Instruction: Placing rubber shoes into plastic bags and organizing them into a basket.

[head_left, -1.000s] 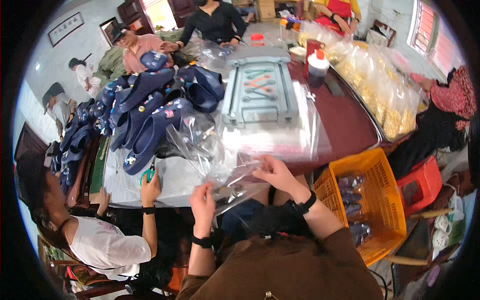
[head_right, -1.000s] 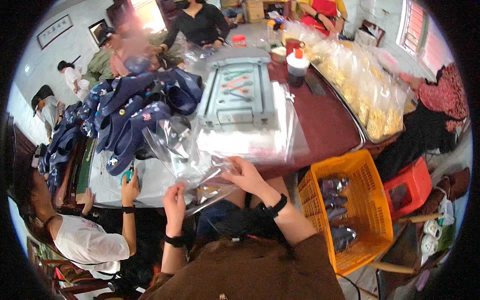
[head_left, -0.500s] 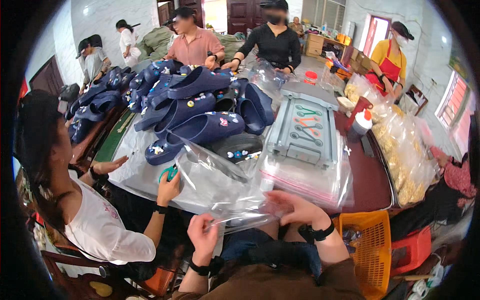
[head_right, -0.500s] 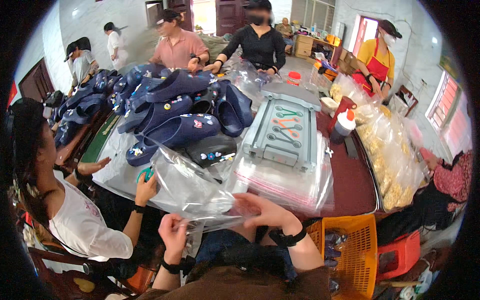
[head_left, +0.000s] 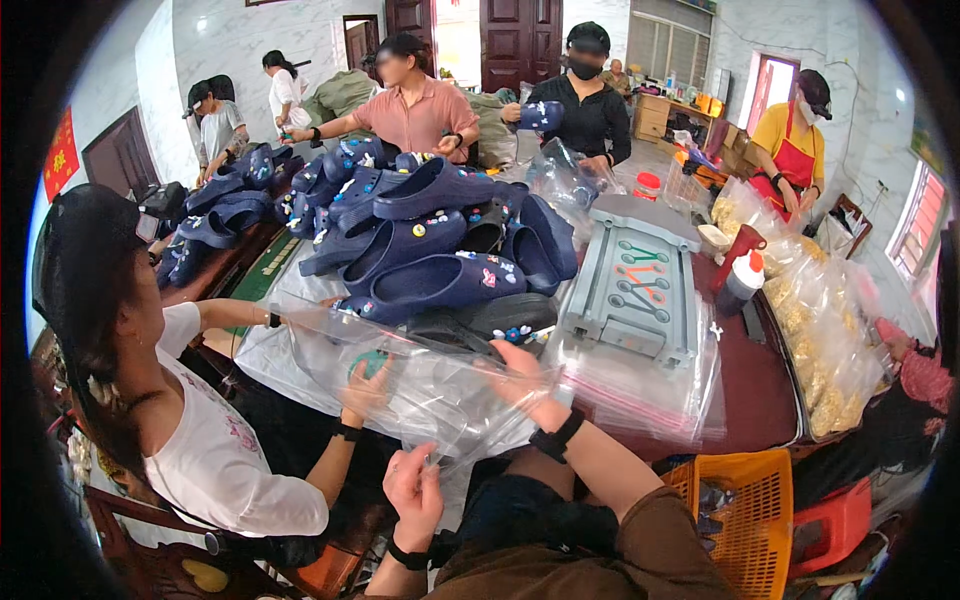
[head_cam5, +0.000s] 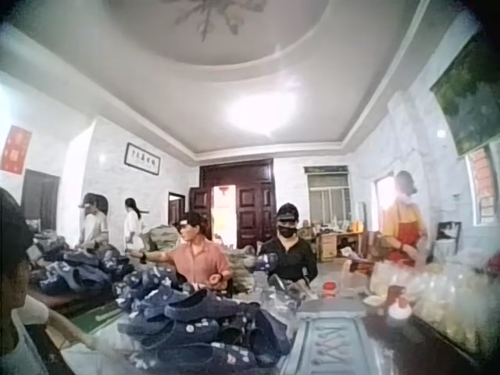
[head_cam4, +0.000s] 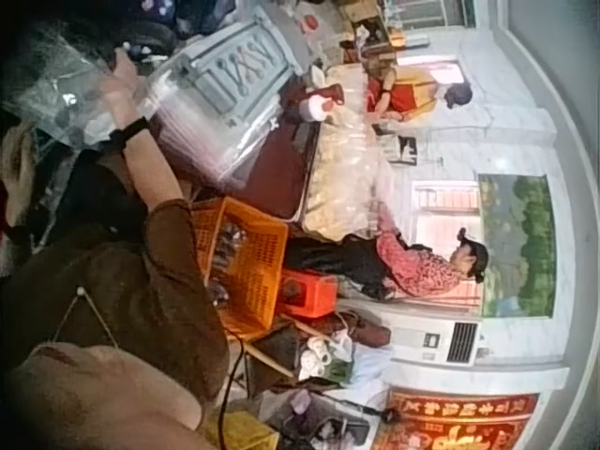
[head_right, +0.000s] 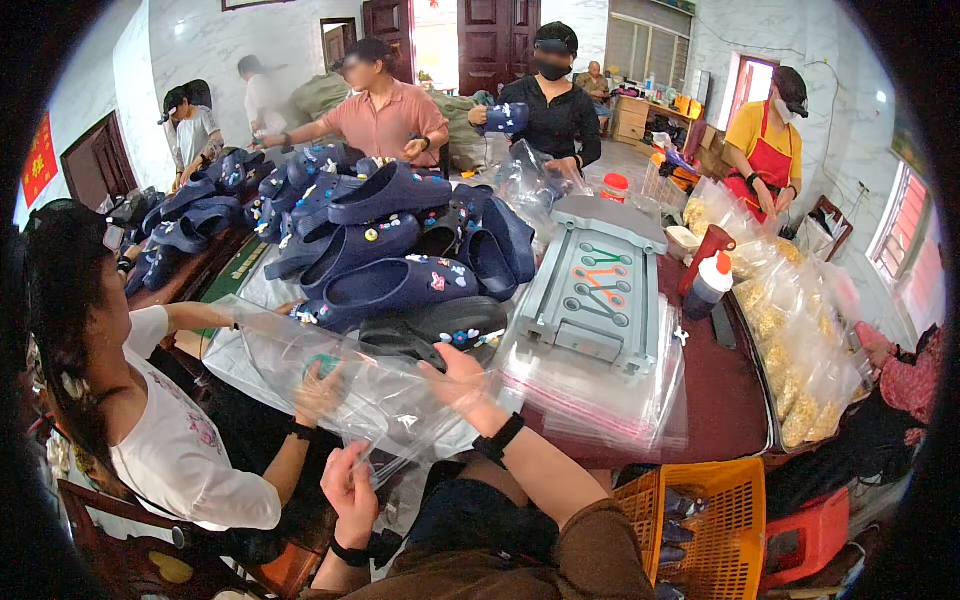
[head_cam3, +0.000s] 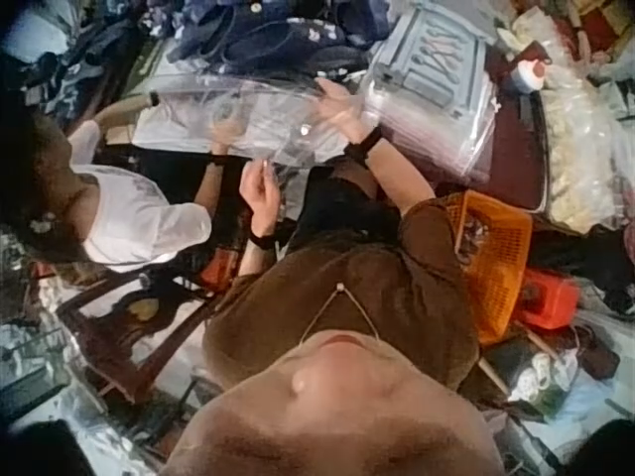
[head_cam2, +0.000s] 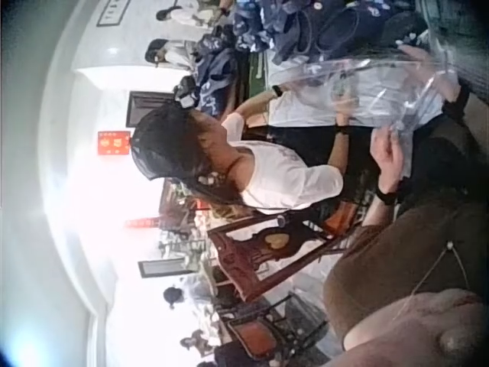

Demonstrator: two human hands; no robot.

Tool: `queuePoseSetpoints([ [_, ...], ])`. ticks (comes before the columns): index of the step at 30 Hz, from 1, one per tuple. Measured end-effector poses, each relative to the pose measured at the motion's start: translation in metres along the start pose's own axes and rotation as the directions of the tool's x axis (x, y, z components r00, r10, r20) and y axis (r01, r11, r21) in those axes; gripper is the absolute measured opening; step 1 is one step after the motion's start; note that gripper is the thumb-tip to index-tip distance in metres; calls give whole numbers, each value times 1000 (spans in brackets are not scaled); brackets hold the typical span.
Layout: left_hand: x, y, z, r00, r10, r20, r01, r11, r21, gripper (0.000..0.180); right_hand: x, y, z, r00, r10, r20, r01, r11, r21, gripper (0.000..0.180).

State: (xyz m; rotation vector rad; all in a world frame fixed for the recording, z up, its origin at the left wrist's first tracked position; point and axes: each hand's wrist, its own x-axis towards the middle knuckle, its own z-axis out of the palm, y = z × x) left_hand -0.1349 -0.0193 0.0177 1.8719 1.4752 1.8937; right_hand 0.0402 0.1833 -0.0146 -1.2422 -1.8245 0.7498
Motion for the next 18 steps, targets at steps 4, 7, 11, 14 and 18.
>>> queuePoseSetpoints([
  [4, 2, 8, -3, 1000, -1, -1, 1, 1000, -19, 25, -20, -44, -66, 965, -159, -209, 149, 987, -60, 41],
  [7, 1, 5, 9, 999, -47, 21, 48, 995, -89, 29, -30, -33, -119, 936, -151, -319, 166, 986, 23, 32],
  [11, 2, 8, 26, 998, -22, 59, 32, 986, -163, 30, -55, -26, -193, 925, -185, -333, 159, 982, -105, 30],
  [14, 12, 17, 34, 986, 33, 164, 2, 978, -208, 30, -85, -18, -238, 932, -253, -260, 196, 954, -228, 28],
  [18, 33, 26, 48, 918, 161, 363, -59, 959, -276, 29, -135, -5, -276, 919, -352, -176, 154, 734, -661, 26],
])
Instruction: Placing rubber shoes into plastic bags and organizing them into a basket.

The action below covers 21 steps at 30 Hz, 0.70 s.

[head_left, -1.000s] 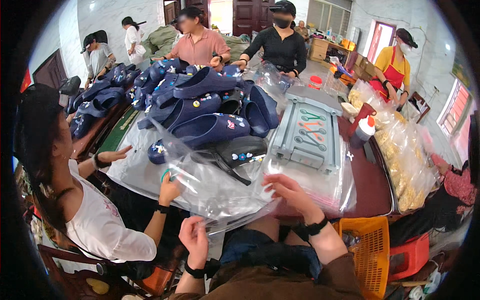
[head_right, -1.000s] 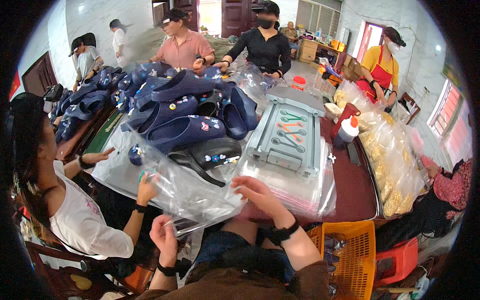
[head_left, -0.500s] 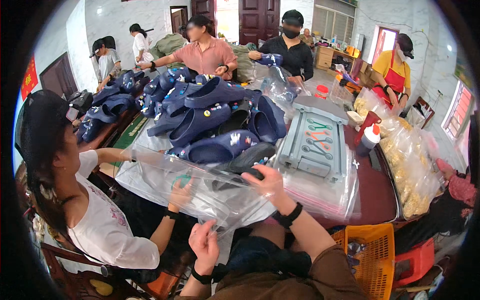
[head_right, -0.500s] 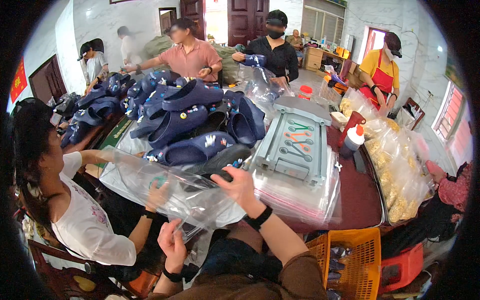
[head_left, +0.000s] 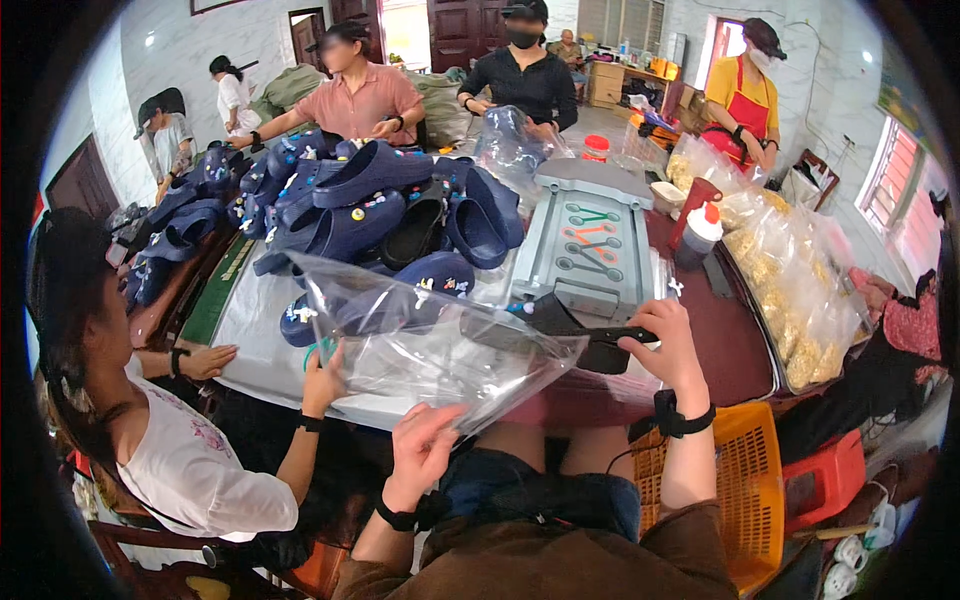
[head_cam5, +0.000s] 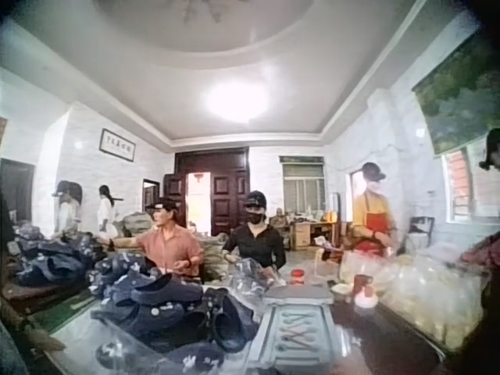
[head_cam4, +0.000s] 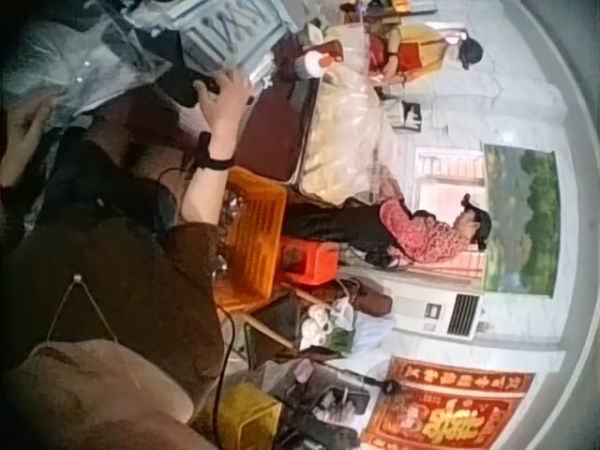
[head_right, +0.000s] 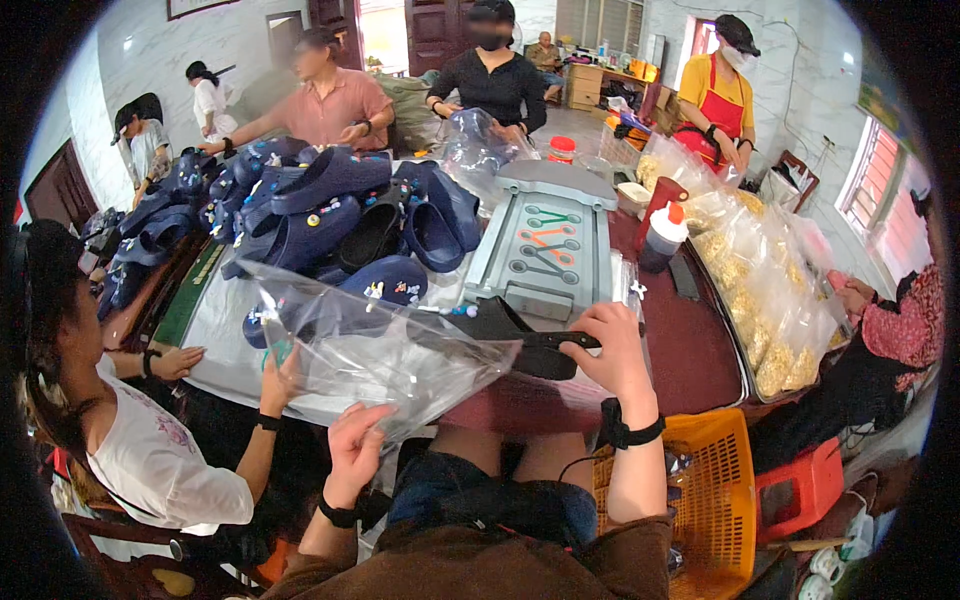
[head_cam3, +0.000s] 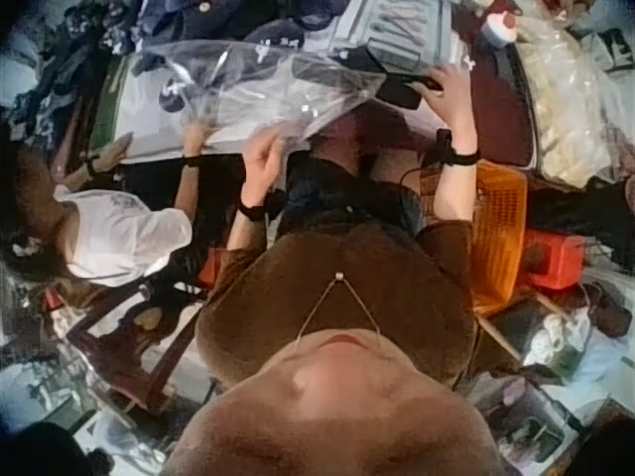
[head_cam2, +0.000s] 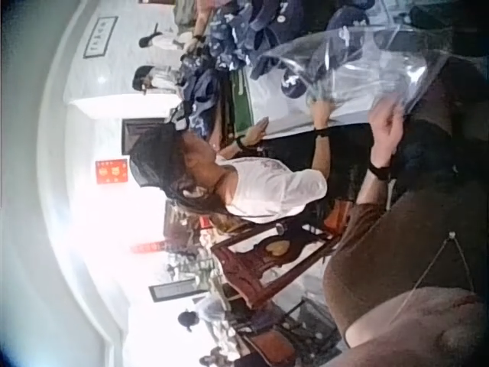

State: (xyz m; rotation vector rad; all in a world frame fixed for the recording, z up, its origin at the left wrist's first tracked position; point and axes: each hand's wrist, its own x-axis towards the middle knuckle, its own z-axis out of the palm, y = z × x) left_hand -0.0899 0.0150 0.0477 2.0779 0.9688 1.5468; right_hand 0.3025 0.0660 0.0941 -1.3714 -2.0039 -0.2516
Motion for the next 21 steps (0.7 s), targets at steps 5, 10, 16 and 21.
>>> queuePoseSetpoints([
  [5, 18, -6, 15, 923, -82, 377, 95, 995, -14, 30, -52, 11, 25, 981, 177, 86, -172, 983, -58, 26],
  [10, 14, -3, 15, 864, -195, 464, 191, 980, 56, 28, -65, -8, 58, 964, 143, 223, -186, 965, 187, 39],
  [16, -12, -8, 3, 920, -162, 357, 147, 987, 70, 24, -56, -21, 101, 982, 8, 191, 5, 998, -65, 37],
  [21, -28, -9, -19, 887, -243, 394, 219, 970, 105, 27, -47, -28, 98, 987, 93, 134, -102, 993, 62, 28],
])
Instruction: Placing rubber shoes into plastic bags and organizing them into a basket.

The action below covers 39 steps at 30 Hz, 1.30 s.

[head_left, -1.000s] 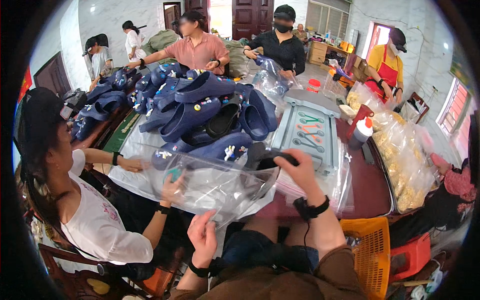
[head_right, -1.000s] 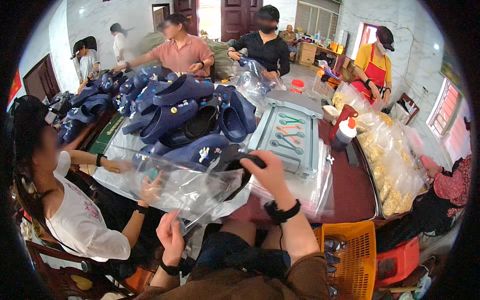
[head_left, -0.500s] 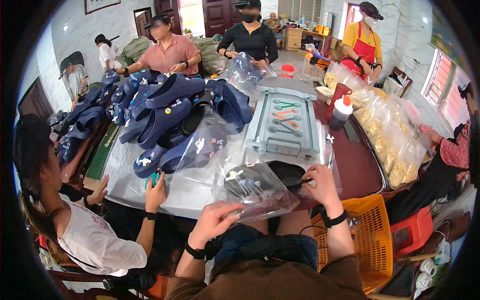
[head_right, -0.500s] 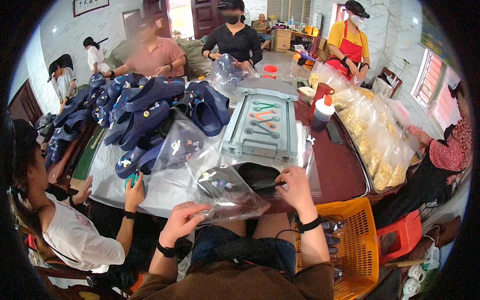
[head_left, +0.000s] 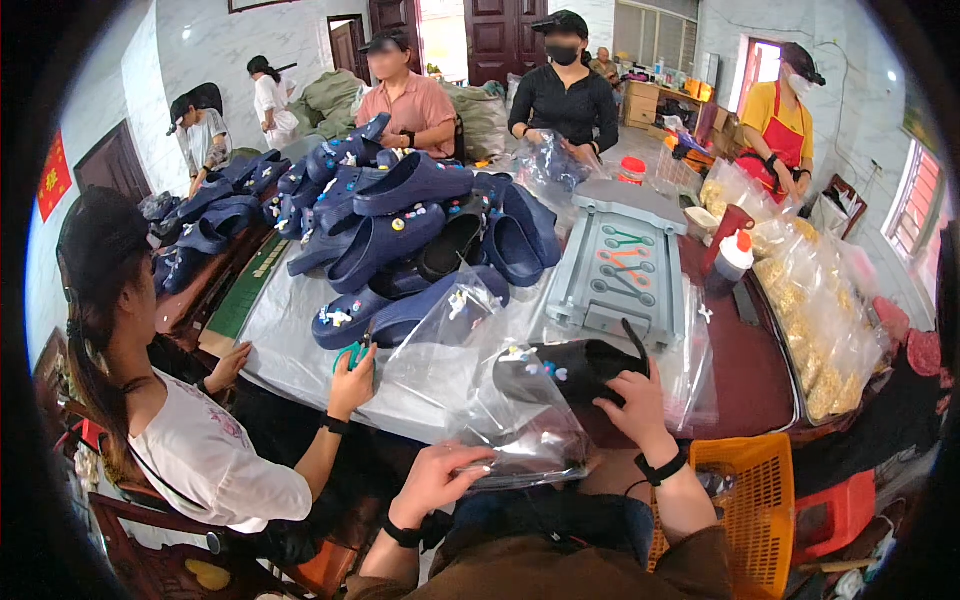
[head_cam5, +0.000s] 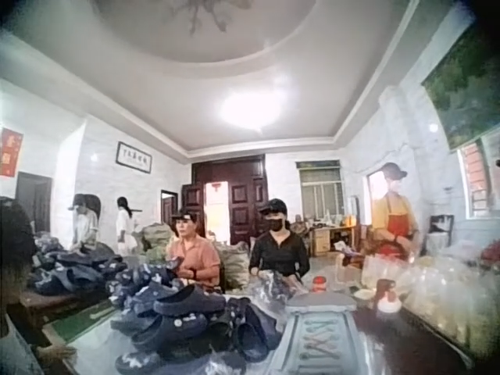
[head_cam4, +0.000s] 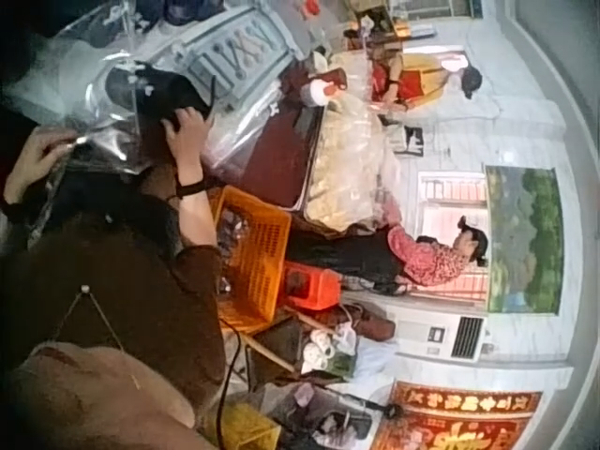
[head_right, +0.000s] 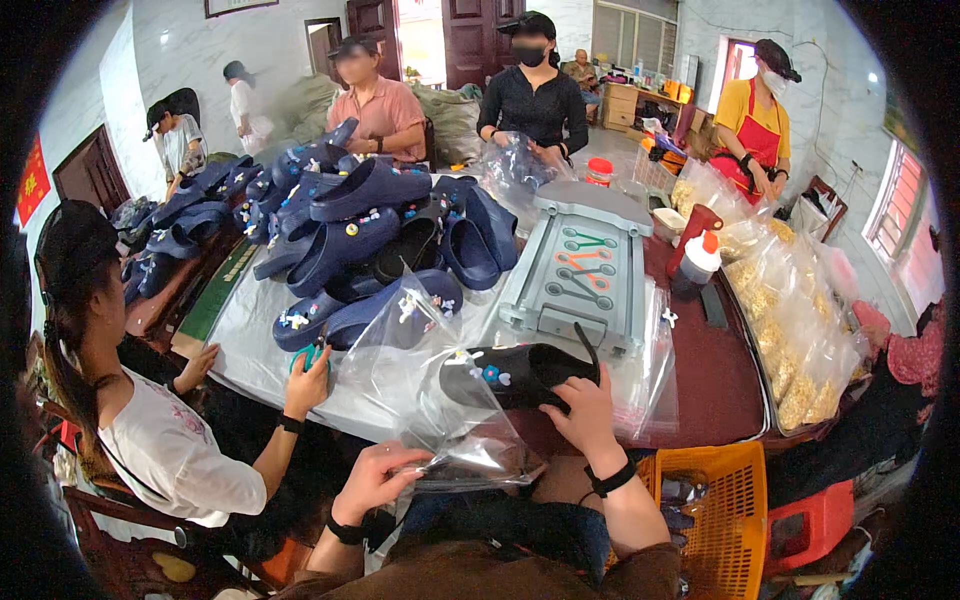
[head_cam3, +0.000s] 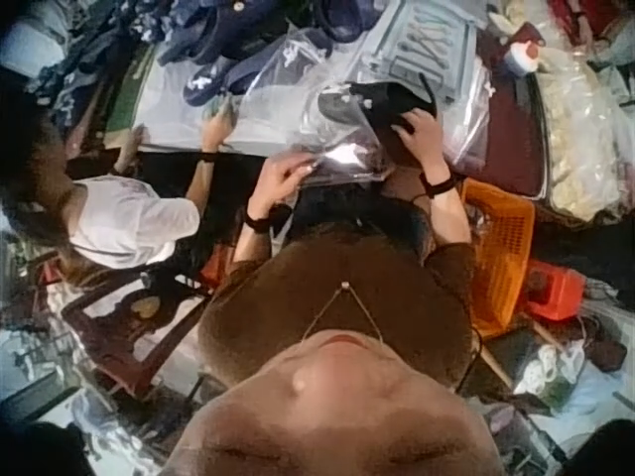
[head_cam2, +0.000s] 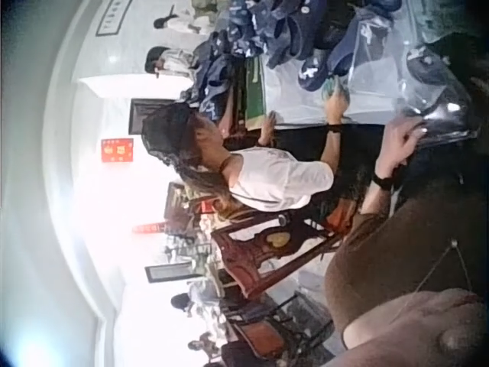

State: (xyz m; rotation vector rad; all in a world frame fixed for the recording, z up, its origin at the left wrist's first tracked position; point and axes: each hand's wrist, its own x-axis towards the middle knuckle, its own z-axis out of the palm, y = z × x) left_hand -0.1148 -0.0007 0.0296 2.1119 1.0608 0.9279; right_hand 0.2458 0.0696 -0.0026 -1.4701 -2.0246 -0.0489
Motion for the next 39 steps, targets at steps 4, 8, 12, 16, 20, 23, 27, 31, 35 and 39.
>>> queuePoseSetpoints([
  [4, -14, -15, -1, 1000, 12, -25, -13, 998, -61, 27, 14, -18, -38, 966, 9, -260, -23, 998, -51, 24],
  [8, -2, -6, 5, 993, 11, -115, -12, 1000, -11, 32, 21, -20, -73, 893, 261, -366, -181, 954, 240, 23],
  [12, 27, 9, 11, 990, -36, -134, 54, 989, 137, 44, -1, -25, -112, 858, 489, -159, -144, 526, 838, 23],
  [16, 51, 19, 22, 982, -13, -191, 58, 972, 229, 49, -54, -26, -146, 940, 323, 105, -267, 513, 816, 31],
  [20, 75, 30, 33, 965, 18, -261, 31, 983, 181, 42, -79, -30, -162, 976, -23, 218, -151, 655, 741, 28],
  [23, 85, 40, 42, 969, -17, -245, 51, 990, 132, 37, -92, -38, -163, 967, 30, 254, -194, 735, 650, 29],
  [27, 89, 50, 52, 965, 31, -262, 5, 990, 137, 35, -103, -44, -153, 954, 216, 207, -292, 821, 490, 33],
  [31, 91, 64, 58, 981, 47, -188, 6, 963, 268, 35, -104, -59, -138, 967, 214, 140, -249, 911, 328, 36],
  [35, 100, 72, 65, 950, 260, -172, -156, 875, 459, 43, -100, -74, -119, 988, 140, 68, -154, 938, 310, 38],
  [39, 99, 80, 65, 977, 202, -71, -161, 910, 383, 50, -88, -75, -111, 945, 325, 31, -302, 836, 457, 38],
])
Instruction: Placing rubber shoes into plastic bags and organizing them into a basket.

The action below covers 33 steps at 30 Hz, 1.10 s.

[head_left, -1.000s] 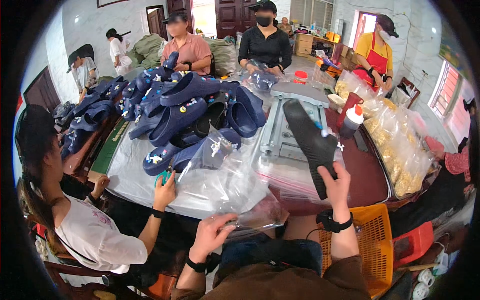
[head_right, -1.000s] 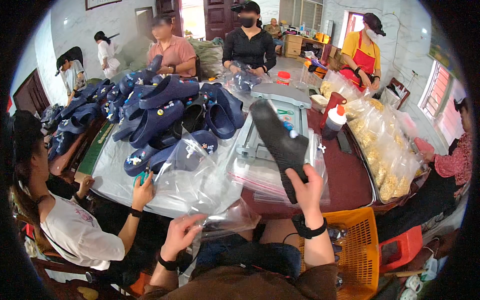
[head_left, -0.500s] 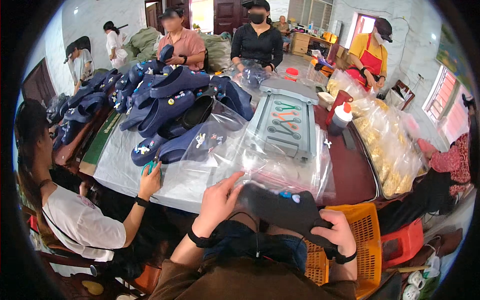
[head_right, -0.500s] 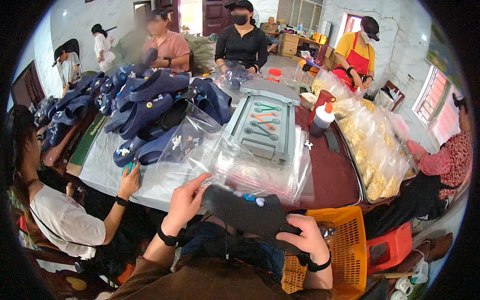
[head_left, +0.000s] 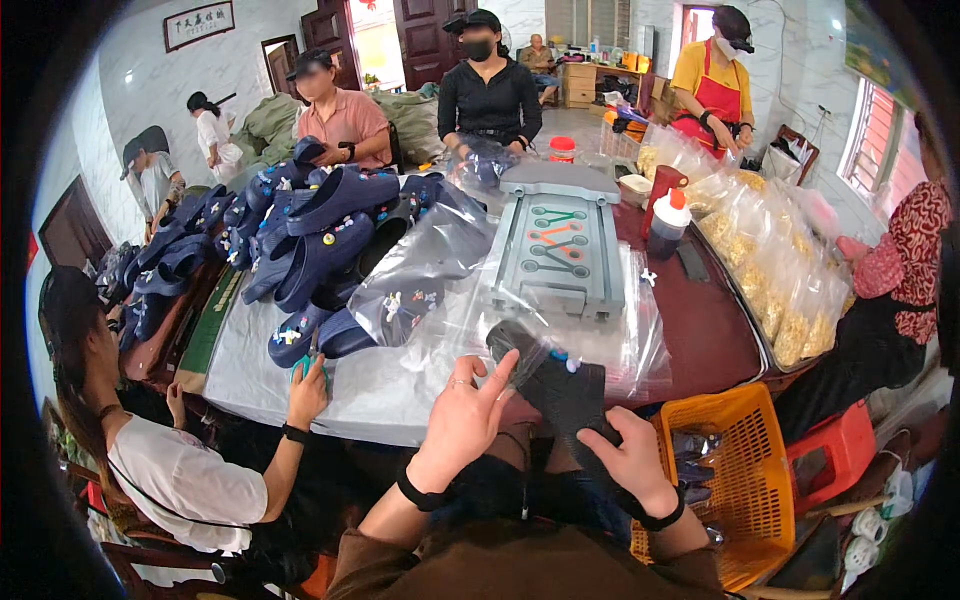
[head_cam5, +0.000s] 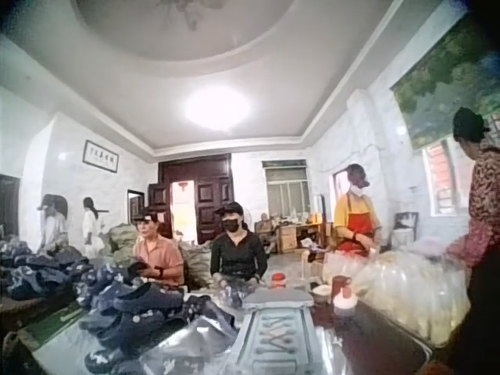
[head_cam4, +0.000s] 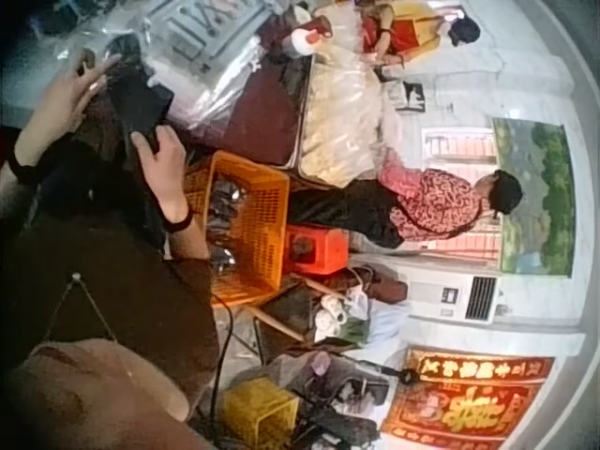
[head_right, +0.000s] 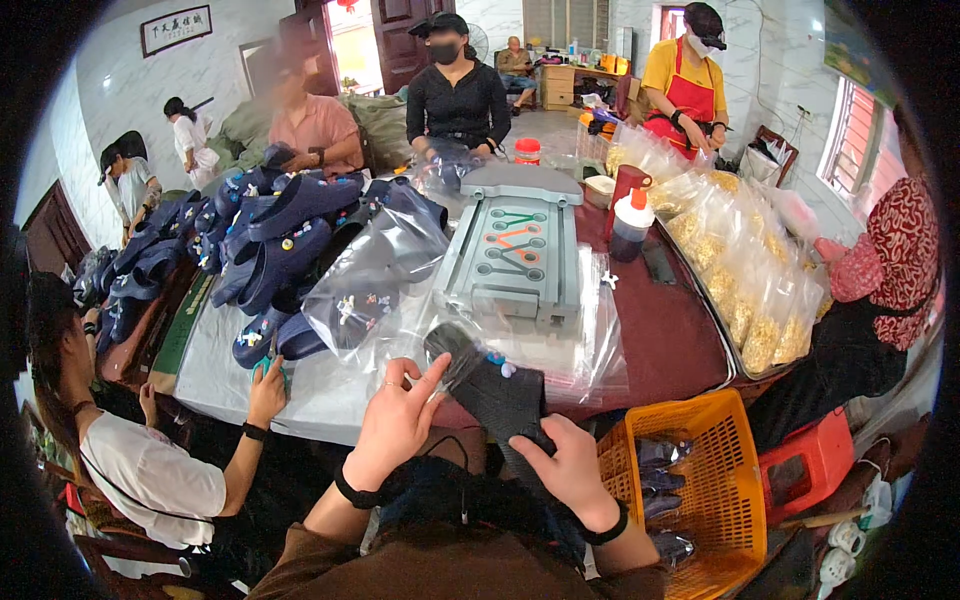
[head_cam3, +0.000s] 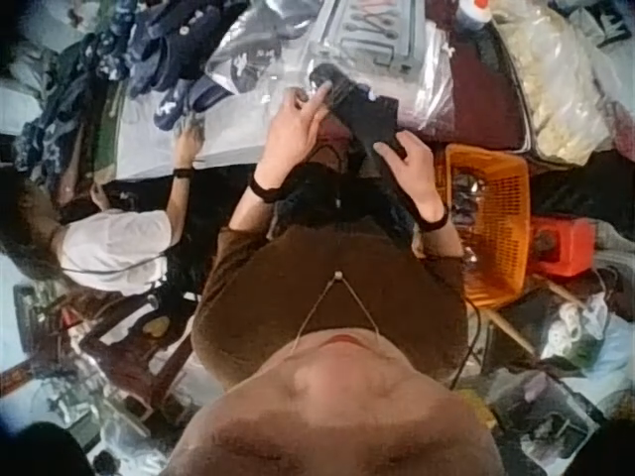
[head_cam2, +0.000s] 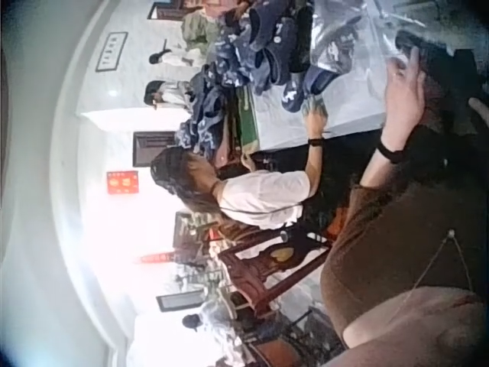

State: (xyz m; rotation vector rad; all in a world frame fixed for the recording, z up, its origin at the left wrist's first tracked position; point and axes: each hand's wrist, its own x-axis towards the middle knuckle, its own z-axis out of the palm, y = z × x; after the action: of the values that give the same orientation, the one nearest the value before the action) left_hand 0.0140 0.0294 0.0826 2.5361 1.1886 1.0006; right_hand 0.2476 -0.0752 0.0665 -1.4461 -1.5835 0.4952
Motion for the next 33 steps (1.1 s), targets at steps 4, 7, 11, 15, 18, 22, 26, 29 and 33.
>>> queuePoseSetpoints([
  [4, 4, 11, 0, 999, -46, -5, 45, 998, -47, 52, 0, 1, 18, 993, -117, -5, 117, 991, 69, 36],
  [7, 9, 16, -3, 997, -79, 10, 79, 993, -90, 51, 4, -11, 24, 980, -156, -128, 152, 988, -39, 37],
  [11, 13, 17, 5, 999, -14, -41, 14, 1000, -2, 47, 1, -22, 31, 944, -301, 135, 326, 916, -234, 30],
  [15, 13, 21, 1, 998, 7, 68, -3, 998, -62, 50, 10, -3, 43, 965, -264, -8, 248, 917, -312, 28],
  [18, 7, 30, 8, 984, 102, 144, -88, 991, -98, 50, 8, -6, 47, 966, -258, -3, 252, 946, -205, 27],
  [22, 3, 33, 14, 968, 171, 185, -141, 976, -165, 53, 16, 5, 61, 960, -266, -88, 263, 964, -40, 23],
  [26, -1, 42, 22, 929, 326, 173, -296, 939, -177, 53, 21, 44, 88, 999, -35, -17, 38, 971, 236, 22],
  [29, -3, 36, 22, 929, 342, 143, -320, 935, -155, 52, 19, 52, 104, 986, -30, -166, 93, 918, 386, 25],
  [33, -13, 15, 11, 959, 218, 181, -186, 967, -176, 53, 29, 41, 85, 977, -29, -211, 99, 939, 329, 31],
])
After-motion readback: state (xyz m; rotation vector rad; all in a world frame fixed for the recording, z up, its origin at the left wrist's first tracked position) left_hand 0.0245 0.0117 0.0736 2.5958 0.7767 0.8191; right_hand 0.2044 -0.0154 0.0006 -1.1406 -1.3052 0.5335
